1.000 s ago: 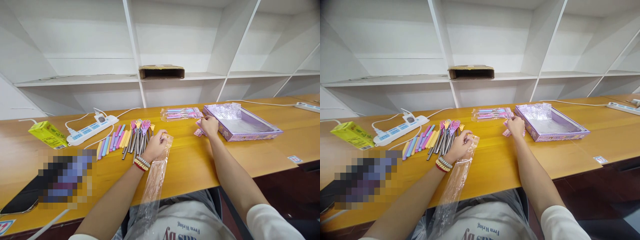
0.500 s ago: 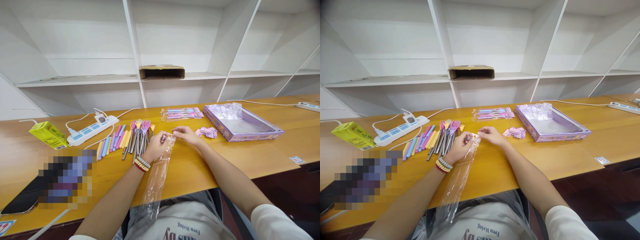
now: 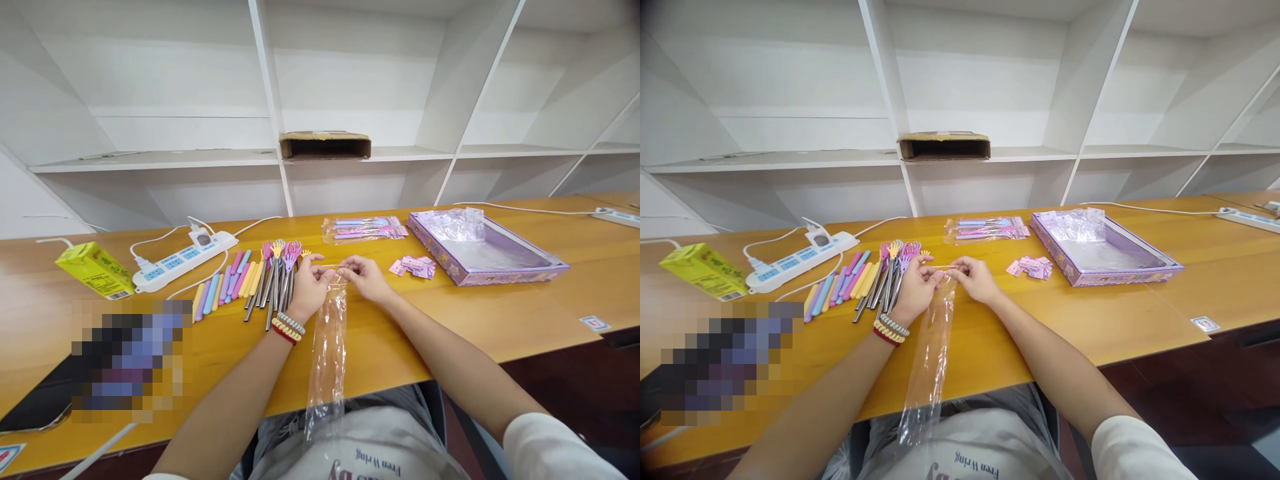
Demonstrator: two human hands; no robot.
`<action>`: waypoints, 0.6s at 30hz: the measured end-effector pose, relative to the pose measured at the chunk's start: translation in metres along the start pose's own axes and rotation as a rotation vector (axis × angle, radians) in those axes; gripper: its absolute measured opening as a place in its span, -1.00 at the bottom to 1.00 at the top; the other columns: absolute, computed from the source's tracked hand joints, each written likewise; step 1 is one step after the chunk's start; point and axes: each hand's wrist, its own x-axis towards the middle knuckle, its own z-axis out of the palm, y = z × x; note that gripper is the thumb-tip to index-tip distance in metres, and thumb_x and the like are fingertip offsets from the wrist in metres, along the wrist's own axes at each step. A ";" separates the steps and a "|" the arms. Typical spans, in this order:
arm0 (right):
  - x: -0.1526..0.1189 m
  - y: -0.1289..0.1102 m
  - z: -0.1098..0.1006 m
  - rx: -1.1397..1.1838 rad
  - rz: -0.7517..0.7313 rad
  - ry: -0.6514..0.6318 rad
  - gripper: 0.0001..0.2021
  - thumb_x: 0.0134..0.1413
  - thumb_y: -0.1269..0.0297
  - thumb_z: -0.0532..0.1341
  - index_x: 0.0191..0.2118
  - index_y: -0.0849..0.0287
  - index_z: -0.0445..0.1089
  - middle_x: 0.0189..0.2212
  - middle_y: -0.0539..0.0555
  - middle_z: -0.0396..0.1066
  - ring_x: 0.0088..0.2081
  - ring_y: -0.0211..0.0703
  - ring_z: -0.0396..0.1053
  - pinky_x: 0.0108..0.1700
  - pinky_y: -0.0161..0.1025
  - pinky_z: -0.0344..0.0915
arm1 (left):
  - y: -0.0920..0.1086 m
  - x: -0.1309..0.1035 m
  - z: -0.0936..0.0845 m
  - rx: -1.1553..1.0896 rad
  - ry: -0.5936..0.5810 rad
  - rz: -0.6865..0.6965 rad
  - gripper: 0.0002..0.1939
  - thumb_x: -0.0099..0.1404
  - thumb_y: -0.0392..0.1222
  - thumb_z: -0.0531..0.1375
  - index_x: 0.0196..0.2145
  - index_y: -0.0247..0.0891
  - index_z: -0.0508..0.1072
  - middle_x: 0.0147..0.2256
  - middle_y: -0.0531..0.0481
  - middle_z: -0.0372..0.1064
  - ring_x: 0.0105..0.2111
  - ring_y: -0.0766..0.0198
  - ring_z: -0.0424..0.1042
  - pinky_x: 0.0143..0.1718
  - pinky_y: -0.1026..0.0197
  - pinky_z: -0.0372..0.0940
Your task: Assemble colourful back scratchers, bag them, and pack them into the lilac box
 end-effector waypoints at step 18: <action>-0.001 -0.018 -0.034 -0.092 0.080 -0.174 -0.64 -0.05 0.27 0.20 -0.09 0.13 0.18 -0.56 -0.09 0.24 -0.60 -0.38 0.16 -0.56 -0.40 0.12 | 0.003 0.017 -0.011 -0.311 0.465 0.010 -0.60 0.11 -0.05 0.22 -0.19 -0.24 0.16 -0.22 -0.08 0.32 -0.27 0.30 0.40 -0.30 0.23 0.32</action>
